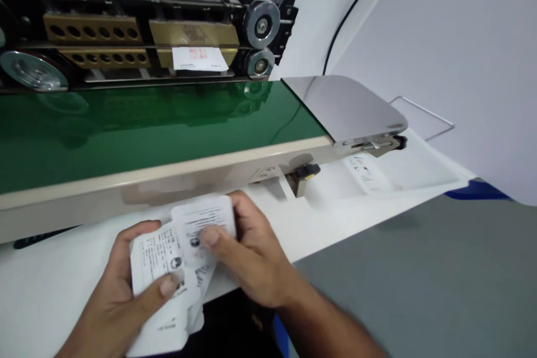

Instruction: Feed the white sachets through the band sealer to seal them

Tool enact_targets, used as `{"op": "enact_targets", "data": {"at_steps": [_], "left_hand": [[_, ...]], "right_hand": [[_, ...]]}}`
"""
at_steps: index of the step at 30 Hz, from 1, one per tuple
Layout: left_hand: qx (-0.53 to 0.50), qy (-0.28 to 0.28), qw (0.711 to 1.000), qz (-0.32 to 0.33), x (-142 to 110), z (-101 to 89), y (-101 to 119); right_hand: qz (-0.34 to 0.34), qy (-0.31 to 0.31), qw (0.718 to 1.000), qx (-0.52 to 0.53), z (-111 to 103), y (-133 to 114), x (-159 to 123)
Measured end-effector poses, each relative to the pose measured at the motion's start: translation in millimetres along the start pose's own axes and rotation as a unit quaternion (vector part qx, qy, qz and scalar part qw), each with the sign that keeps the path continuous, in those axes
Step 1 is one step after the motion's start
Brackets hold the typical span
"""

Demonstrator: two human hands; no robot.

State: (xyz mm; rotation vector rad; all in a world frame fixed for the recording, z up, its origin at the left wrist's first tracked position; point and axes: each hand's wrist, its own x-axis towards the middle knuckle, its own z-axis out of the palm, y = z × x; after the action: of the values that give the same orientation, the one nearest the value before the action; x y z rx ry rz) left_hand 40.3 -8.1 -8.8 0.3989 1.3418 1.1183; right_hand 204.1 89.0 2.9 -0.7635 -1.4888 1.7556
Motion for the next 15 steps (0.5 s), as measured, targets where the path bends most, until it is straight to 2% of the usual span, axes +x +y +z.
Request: {"op": "enact_targets", "data": {"at_steps": [2, 4, 5, 7, 10, 13, 15], "left_hand": [[-0.029, 0.004, 0.999, -0.017, 1.0, -0.5, 2.0], [-0.066, 0.0, 0.997, -0.045, 1.5, -1.1, 3.4], [-0.083, 0.004, 0.995, -0.06, 1.5, -1.4, 3.8], [-0.104, 0.02, 0.992, -0.068, 1.2, -1.6, 3.7], [-0.088, 0.009, 0.996, -0.017, 0.6, -0.7, 2.2], [-0.034, -0.017, 0.999, 0.004, 1.6, 0.9, 0.8], [-0.023, -0.013, 1.0, 0.007, 2.9, 2.0, 0.5]], "right_hand": [[-0.17, 0.031, 0.982, -0.075, -4.4, -2.8, -3.5], [-0.299, -0.021, 0.934, -0.192, -6.9, -5.7, -3.9], [-0.327, -0.07, 0.91, -0.246, -7.5, -6.3, -2.8], [-0.322, -0.156, 0.881, -0.311, -7.9, -5.6, 0.8], [-0.281, -0.215, 0.879, -0.319, -8.2, -1.0, 4.9], [-0.257, -0.197, 0.898, -0.297, -7.7, 5.0, 2.1], [-0.23, -0.13, 0.931, -0.251, -5.6, 10.2, -3.0]]}}
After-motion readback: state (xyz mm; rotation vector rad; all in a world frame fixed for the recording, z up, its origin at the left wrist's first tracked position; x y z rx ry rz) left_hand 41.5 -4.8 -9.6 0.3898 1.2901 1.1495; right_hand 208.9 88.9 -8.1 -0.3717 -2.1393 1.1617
